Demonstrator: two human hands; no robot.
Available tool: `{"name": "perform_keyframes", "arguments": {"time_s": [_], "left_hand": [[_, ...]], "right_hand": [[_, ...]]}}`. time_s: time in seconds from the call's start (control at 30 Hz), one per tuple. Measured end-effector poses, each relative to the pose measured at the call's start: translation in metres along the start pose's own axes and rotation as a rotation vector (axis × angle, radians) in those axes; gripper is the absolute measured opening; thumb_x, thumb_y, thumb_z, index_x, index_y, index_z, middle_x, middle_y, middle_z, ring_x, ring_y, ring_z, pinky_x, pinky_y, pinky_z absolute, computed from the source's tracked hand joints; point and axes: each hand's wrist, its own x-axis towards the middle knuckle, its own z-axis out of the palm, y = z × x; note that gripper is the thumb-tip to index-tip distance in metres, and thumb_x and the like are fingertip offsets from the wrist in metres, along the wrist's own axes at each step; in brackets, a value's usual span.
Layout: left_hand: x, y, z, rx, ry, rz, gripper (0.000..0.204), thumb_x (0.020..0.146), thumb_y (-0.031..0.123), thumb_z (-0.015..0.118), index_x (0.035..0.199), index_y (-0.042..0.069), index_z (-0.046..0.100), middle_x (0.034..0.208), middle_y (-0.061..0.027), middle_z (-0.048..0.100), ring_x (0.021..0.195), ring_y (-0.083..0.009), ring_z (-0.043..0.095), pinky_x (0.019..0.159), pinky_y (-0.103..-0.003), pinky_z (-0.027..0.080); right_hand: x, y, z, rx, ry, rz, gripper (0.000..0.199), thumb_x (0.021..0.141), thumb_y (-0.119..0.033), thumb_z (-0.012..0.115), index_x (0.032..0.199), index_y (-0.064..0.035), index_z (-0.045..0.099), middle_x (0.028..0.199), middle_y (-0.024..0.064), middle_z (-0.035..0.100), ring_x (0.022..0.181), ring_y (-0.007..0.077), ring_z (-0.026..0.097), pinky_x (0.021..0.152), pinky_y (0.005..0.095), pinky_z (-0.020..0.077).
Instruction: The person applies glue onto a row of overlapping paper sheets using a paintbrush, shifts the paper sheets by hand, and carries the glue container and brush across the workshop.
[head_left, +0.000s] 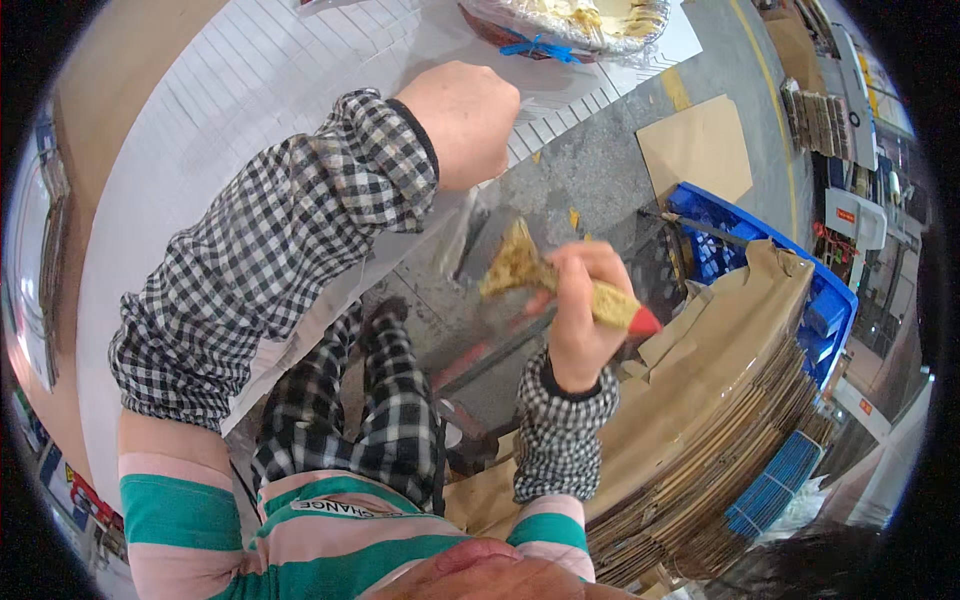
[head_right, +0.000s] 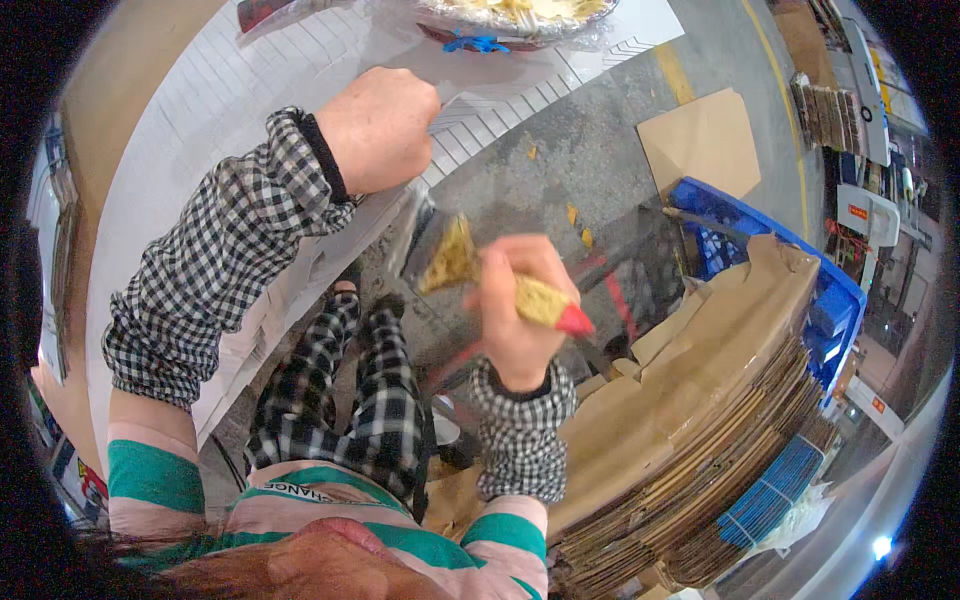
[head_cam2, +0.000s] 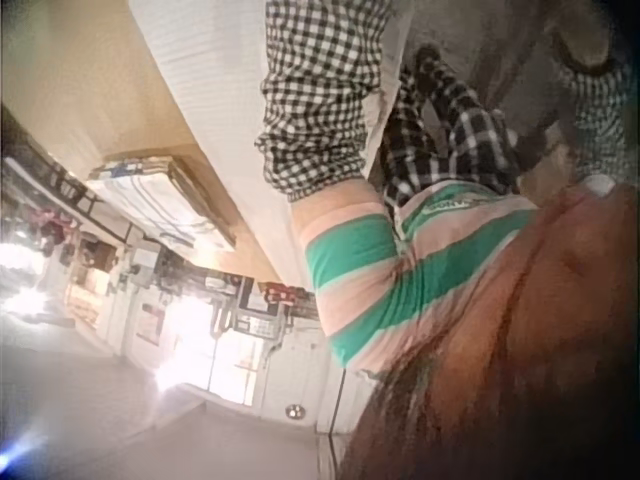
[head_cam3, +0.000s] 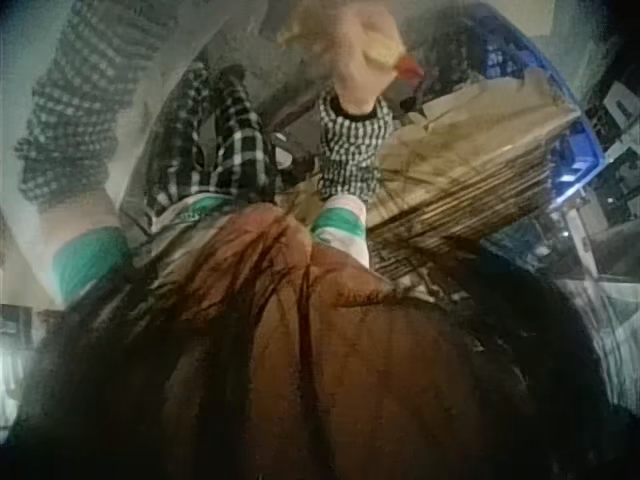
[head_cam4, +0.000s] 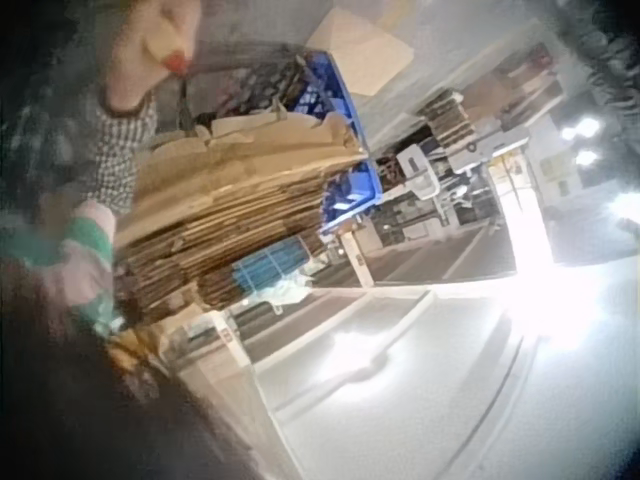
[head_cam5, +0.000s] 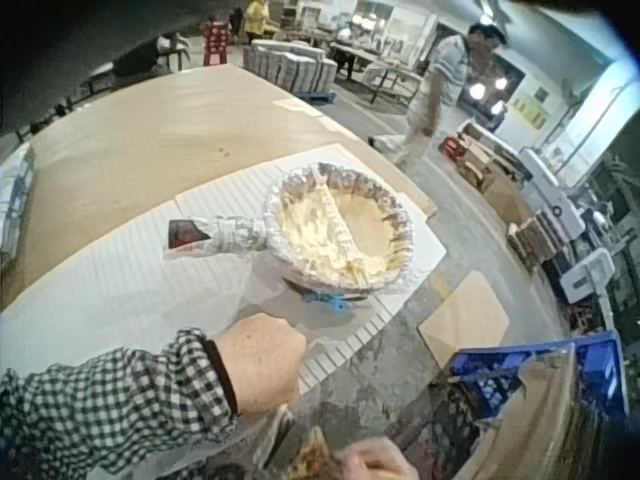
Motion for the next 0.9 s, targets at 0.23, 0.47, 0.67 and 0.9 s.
{"name": "perform_keyframes", "arguments": {"time_s": [0.23,0.47,0.67,0.9], "left_hand": [[-0.022,0.013,0.024,0.119,-0.084,-0.196,0.024,0.073,0.018,0.059,0.073,-0.006,0.064,0.075,-0.0212,0.063,0.077,-0.0326,0.063,0.073,-0.039,0.051],[-0.144,0.026,0.04,0.351,-0.1,-0.411,0.072,0.073,0.046,0.066,0.107,-0.015,0.049,0.108,-0.0287,0.052,0.104,-0.0388,0.051,0.086,-0.039,0.046],[-0.147,0.049,0.046,0.714,-0.082,-0.572,0.086,0.068,0.041,0.073,0.12,-0.016,0.035,0.113,-0.0331,0.047,0.103,-0.044,0.049,0.08,-0.041,0.048],[-0.142,0.031,0.028,0.603,-0.228,-0.345,0.053,0.069,0.01,0.064,0.106,-0.019,0.041,0.1,-0.0381,0.05,0.091,-0.0452,0.054,0.081,-0.044,0.047]], "right_hand": [[-0.043,0.017,-0.056,0.198,0.199,-0.077,0.019,0.092,-0.016,0.046,0.092,0.0023,0.052,0.102,0.0174,0.057,0.057,0.0164,0.056,0.05,0.0275,0.0492],[-0.079,0.043,-0.088,0.392,0.137,-0.003,0.021,0.093,-0.021,0.049,0.094,-0.0007,0.051,0.102,0.0176,0.056,0.064,0.0171,0.055,0.059,0.0302,0.048],[-0.077,0.05,-0.071,0.449,0.249,0.099,0.013,0.088,-0.013,0.048,0.092,-0.0022,0.052,0.101,0.014,0.055,0.069,0.016,0.051,0.059,0.0284,0.0443],[-0.055,0.04,-0.034,0.456,0.198,0.005,0.015,0.087,-0.012,0.046,0.09,0.0017,0.052,0.102,0.0161,0.054,0.079,0.0201,0.055,0.056,0.0296,0.0479]]}}
